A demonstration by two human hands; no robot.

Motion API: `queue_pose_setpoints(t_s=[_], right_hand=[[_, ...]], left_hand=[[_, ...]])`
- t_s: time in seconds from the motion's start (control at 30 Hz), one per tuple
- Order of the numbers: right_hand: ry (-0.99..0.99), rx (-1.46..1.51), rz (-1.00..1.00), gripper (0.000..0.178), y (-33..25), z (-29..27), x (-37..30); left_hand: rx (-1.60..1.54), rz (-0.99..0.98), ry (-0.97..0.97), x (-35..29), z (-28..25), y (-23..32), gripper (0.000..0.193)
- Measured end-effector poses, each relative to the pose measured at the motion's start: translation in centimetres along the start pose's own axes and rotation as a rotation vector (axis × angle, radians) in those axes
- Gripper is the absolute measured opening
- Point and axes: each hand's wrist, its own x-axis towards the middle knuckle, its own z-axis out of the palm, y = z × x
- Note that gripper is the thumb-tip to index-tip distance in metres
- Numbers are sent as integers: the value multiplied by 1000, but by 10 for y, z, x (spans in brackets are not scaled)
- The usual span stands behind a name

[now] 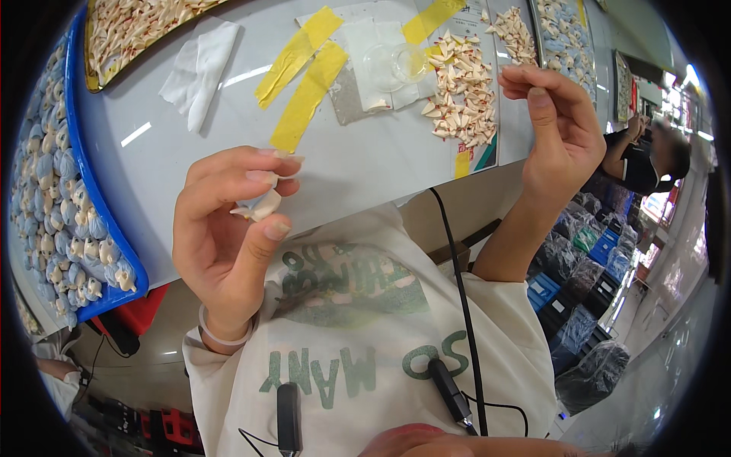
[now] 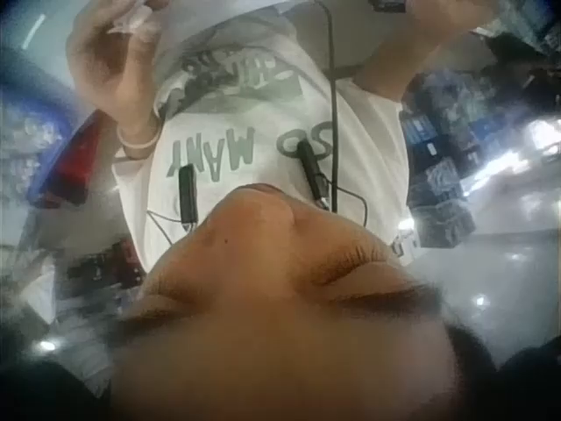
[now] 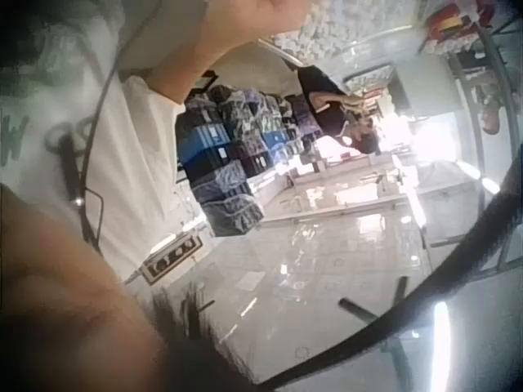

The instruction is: The person assembles small toy components by hand, attaching toy hair pieces to toy heads using glue from a bottle, then placing the assembled figurines into an assembly tray.

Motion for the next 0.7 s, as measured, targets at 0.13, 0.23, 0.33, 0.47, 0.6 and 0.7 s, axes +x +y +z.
queue_pose_setpoints(t_s=[0.13,0.23,0.33,0.47,0.6,0.7], right_hand=[[-13,103,-1,11,-10,7,5],[-60,154,-1,10,-10,14,11],[-106,159,-18,9,-13,17,16],[-231,-176,-289,11,-8,11,27],[-188,-84,-182,12,-14,21,24],[-119,-86,-127,12,-17,27,22]], left_hand=[[53,15,-37,4,-3,0,25],[23,-17,-12,4,-2,-1,24],[-65,-57,1,7,3,0,24],[-66,-50,-23,7,-2,-3,26],[86,-21,-108,11,-6,-3,28],[68,-4,-177,11,-8,-4,27]])
